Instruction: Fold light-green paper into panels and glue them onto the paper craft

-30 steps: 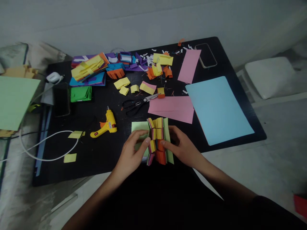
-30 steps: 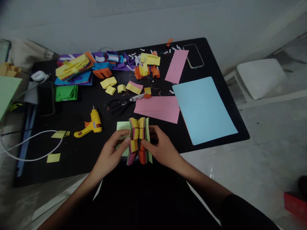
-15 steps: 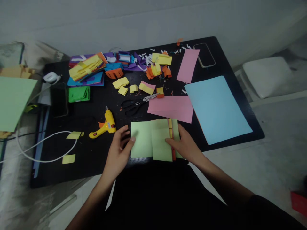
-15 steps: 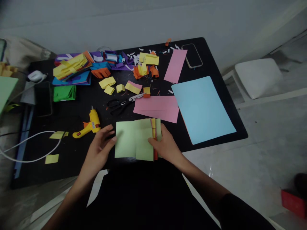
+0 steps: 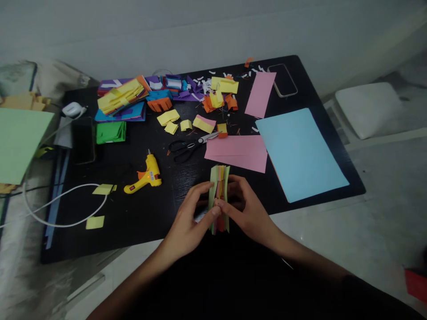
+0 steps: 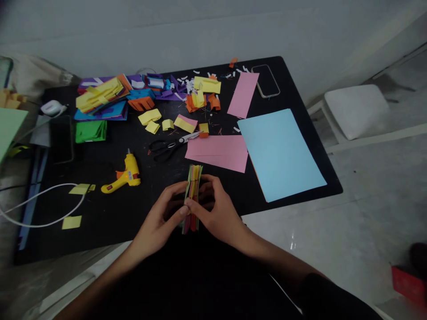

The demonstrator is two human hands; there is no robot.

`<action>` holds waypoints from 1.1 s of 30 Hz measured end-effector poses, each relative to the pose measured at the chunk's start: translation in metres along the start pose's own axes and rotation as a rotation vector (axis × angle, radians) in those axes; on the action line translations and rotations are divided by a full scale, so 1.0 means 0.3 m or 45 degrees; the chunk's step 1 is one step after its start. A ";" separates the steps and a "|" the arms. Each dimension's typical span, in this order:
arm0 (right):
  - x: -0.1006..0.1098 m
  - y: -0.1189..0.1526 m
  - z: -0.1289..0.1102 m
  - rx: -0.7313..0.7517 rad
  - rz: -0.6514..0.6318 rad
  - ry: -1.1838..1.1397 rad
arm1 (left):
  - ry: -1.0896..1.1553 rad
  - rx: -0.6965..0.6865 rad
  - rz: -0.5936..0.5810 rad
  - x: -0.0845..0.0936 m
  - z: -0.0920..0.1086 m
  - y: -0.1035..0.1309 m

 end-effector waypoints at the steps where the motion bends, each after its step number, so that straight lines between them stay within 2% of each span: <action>1: -0.008 0.001 -0.001 0.002 -0.003 -0.031 | 0.001 0.009 0.021 -0.001 0.003 -0.003; 4: -0.015 -0.005 0.000 0.029 -0.001 -0.082 | 0.020 0.023 0.049 -0.001 0.010 -0.018; 13: 0.023 -0.022 0.026 0.018 -0.001 -0.089 | -0.028 0.081 0.196 -0.016 -0.017 -0.057; 19: 0.041 -0.019 0.028 0.022 -0.009 -0.166 | -0.189 0.105 0.134 -0.036 0.020 -0.066; 24: 0.069 -0.021 0.019 0.045 -0.007 -0.181 | -0.298 0.107 0.134 -0.016 0.036 -0.064; 33: 0.135 -0.030 0.020 0.101 0.114 0.118 | -0.382 0.164 0.208 0.049 -0.012 -0.068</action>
Point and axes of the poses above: each hand's wrist, its own y-axis away from the middle knuckle, its own x-axis out of the back of the hand, z = x × y, the point moved 7 cm from there along -y, towards the middle knuckle, and after that the axes turned 13 degrees about -y, right-handed, at the moved point
